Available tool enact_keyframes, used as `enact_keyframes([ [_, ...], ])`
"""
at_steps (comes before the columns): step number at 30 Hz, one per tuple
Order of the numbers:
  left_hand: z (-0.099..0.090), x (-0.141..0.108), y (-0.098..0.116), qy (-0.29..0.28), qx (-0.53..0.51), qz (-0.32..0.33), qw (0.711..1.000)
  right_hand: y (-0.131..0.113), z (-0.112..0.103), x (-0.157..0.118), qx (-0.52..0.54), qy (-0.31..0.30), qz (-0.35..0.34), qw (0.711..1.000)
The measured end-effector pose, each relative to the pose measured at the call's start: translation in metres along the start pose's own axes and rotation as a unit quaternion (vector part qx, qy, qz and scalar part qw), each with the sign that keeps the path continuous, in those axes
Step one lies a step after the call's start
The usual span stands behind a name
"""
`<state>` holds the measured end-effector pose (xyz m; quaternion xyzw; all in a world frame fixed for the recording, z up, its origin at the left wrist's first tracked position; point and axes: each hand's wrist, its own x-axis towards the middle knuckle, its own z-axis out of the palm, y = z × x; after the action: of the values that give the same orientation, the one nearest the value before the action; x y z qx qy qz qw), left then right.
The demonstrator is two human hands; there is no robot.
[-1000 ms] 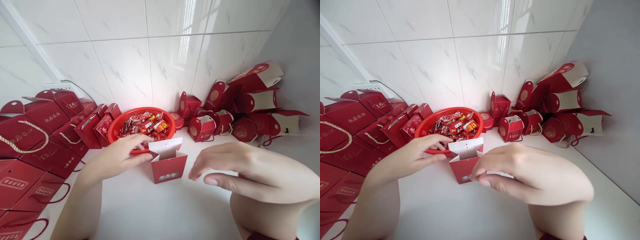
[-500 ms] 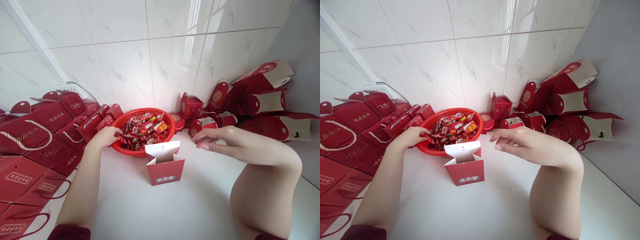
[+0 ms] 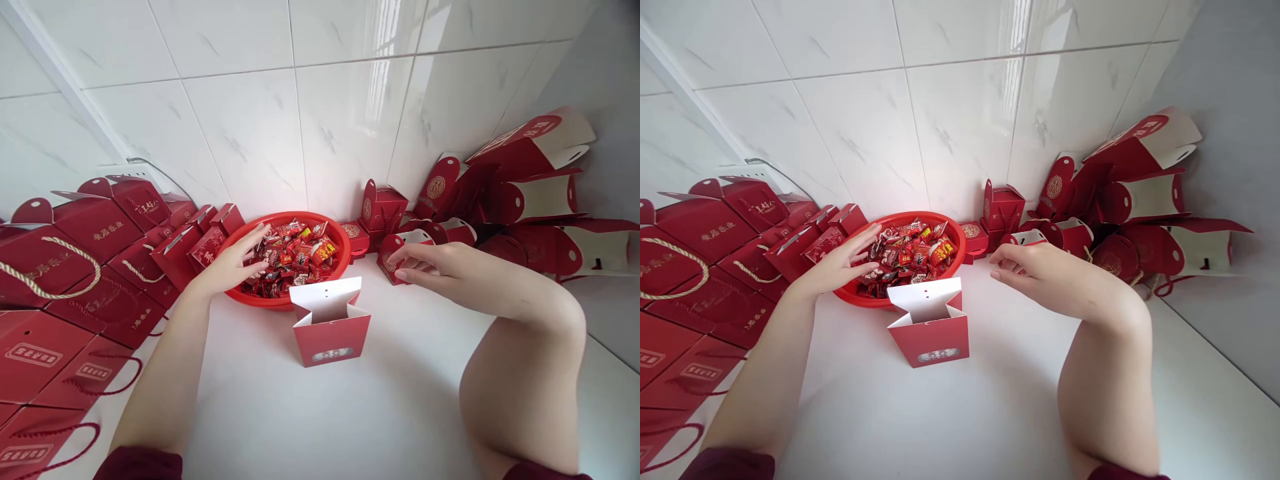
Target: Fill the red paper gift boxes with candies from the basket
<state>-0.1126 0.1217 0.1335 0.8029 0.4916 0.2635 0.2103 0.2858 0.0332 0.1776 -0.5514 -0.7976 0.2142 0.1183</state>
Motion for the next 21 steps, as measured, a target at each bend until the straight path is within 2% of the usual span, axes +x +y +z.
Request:
enact_keyframes([
  [3, 0.004, 0.004, -0.006, -0.051, 0.111, -0.071, 0.99, 0.0, 0.001, 0.001, -0.004, -0.003, 0.007, 1.0],
  [6, 0.009, 0.007, -0.011, -0.11, 0.241, -0.169, 0.949, 0.001, 0.001, 0.002, -0.005, -0.004, 0.01, 1.0],
  [8, 0.015, 0.008, -0.01, -0.143, 0.296, -0.199, 0.923, 0.0, 0.001, 0.003, -0.005, -0.005, 0.012, 1.0],
  [10, 0.022, 0.009, -0.007, -0.158, 0.314, -0.21, 0.912, 0.0, 0.003, 0.005, -0.009, -0.009, 0.02, 1.0],
  [14, 0.03, 0.011, -0.004, -0.151, 0.323, -0.228, 0.906, 0.0, 0.009, 0.011, -0.016, -0.014, 0.011, 1.0],
  [17, 0.031, 0.014, -0.005, -0.149, 0.31, -0.226, 0.911, 0.0, 0.012, 0.016, -0.021, -0.012, -0.007, 1.0],
  [21, 0.032, 0.017, -0.008, -0.153, 0.264, -0.211, 0.929, -0.001, 0.014, 0.02, -0.02, -0.015, 0.003, 1.0],
])
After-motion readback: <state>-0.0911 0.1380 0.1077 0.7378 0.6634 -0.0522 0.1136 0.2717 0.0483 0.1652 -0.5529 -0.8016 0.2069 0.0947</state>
